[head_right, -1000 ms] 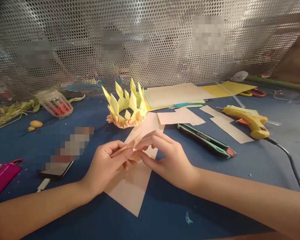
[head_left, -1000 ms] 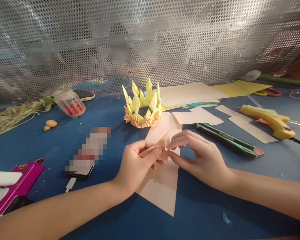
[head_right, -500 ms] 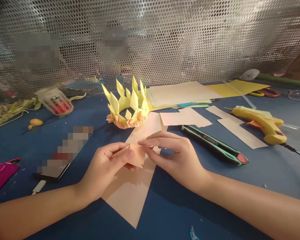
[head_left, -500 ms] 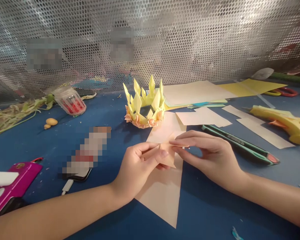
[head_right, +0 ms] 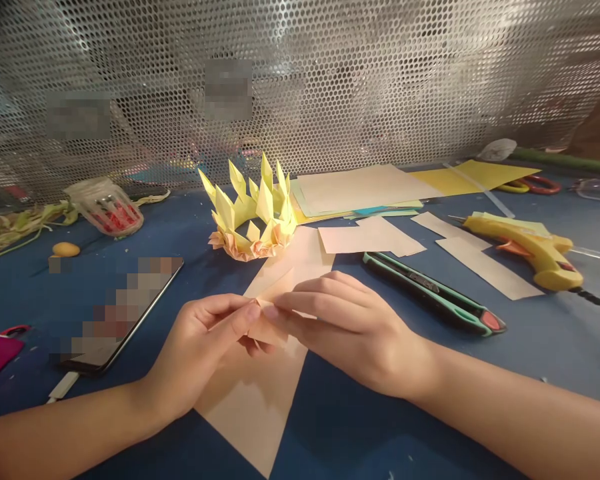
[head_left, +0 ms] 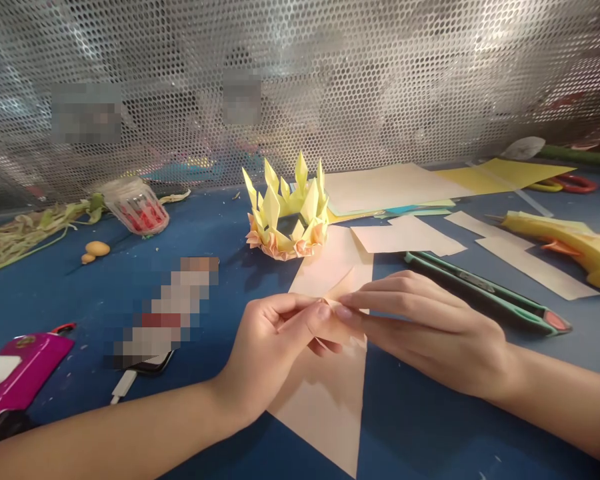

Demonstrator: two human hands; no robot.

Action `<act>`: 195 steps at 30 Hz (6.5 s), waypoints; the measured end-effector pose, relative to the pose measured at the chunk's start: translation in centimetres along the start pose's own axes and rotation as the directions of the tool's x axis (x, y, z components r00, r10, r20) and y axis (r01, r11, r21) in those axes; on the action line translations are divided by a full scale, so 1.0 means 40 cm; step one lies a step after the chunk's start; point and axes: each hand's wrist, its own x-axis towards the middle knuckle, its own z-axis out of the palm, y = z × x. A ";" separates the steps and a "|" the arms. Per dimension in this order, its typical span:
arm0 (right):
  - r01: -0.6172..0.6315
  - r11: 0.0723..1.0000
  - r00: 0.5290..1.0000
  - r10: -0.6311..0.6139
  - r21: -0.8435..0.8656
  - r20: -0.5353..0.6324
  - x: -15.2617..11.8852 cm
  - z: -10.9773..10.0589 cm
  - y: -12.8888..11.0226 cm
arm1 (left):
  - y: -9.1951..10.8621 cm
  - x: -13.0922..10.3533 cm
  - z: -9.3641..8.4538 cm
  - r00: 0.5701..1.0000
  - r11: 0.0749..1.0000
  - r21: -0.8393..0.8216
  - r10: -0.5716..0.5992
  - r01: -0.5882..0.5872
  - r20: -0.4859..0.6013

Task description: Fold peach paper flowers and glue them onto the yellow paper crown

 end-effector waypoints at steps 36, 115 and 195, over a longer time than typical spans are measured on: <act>-0.796 0.289 0.595 0.535 0.532 0.599 0.034 0.023 -0.038 | 0.009 0.002 0.014 0.999 0.990 0.135 -0.038 0.043 -0.035; -0.827 0.351 0.551 0.662 0.440 0.508 0.029 0.038 -0.037 | 0.011 0.005 0.016 0.989 0.988 0.085 -0.121 0.128 -0.090; -0.751 0.396 0.613 0.715 0.528 0.335 0.029 0.037 -0.052 | 0.000 0.007 0.016 0.988 1.000 -0.003 -0.030 0.030 -0.149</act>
